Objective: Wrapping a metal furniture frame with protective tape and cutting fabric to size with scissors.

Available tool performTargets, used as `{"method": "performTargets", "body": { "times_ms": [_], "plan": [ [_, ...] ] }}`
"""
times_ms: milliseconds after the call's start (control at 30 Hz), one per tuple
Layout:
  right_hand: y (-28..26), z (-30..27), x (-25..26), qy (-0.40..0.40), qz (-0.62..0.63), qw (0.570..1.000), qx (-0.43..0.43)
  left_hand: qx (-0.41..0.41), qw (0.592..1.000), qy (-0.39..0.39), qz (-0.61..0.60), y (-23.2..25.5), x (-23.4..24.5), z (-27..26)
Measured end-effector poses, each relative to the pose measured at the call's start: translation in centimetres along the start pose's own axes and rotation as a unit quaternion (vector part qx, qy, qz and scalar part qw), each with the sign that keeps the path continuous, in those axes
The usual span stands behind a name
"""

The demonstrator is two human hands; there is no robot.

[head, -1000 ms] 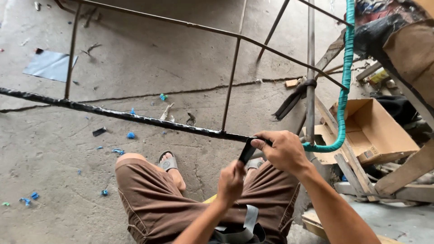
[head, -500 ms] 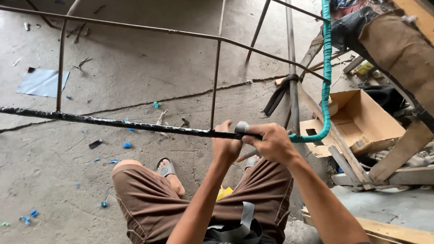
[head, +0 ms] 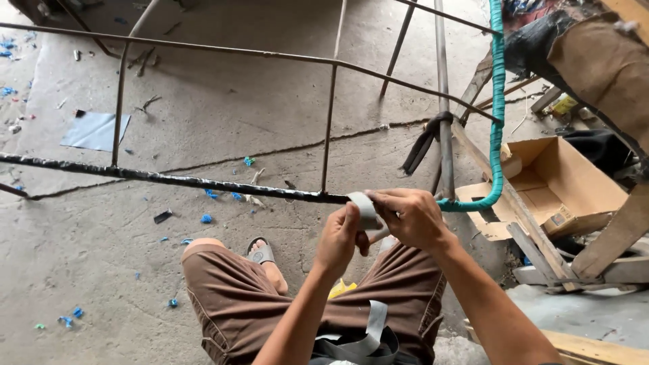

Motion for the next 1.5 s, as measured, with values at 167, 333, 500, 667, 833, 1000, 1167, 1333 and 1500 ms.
{"method": "performTargets", "body": {
  "times_ms": [167, 333, 500, 667, 833, 1000, 1167, 1333, 1500],
  "plan": [
    [1.0, -0.3, -0.3, -0.008, -0.009, 1.0, 0.011, -0.037, 0.997, 0.072, 0.019, -5.7, 0.2, 0.2],
    [-0.1, 1.3, 0.9, -0.045, 0.019, 0.999, 0.001, -0.051, 0.995, 0.08, 0.008, -4.9, -1.2, -4.8],
    [0.3, 2.6, 1.3, -0.13, 0.123, 0.975, -0.131, -0.038, 0.984, 0.096, 0.145, -12.6, 2.8, -0.5],
    [1.5, 4.6, 1.6, -0.172, 0.245, 0.88, -0.37, -0.097, 0.978, 0.052, 0.178, -11.5, 4.4, 12.6],
    [0.0, 9.2, 3.6, -0.3, 0.225, 0.8, -0.469, -0.272, 0.863, 0.045, 0.422, 1.2, 3.1, 11.5],
    [3.6, 5.7, 0.1, -0.221, 0.269, 0.84, -0.416, -0.302, 0.85, 0.198, 0.384, 0.0, 4.2, 9.8],
    [-0.1, 4.4, 0.1, -0.08, 0.164, 0.889, -0.421, -0.121, 0.928, 0.202, 0.288, -4.2, 4.1, 6.2],
    [-3.5, -0.8, 0.1, 0.122, 0.123, 0.976, -0.136, 0.082, 0.996, 0.003, 0.024, -1.9, 0.5, 1.9],
    [-9.1, -4.6, 0.8, 0.096, 0.031, 0.995, 0.018, 0.096, 0.994, 0.024, -0.042, -9.0, -0.5, 6.7]
  ]
}}
Point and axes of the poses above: each hand's wrist, its own z-axis towards the middle knuckle, its own x-axis out of the back of the hand, y = z × x, the point moved 1 cm from there along z, towards the middle knuckle, and after that the axes turned 14 degrees about x, right-handed, at the moved point
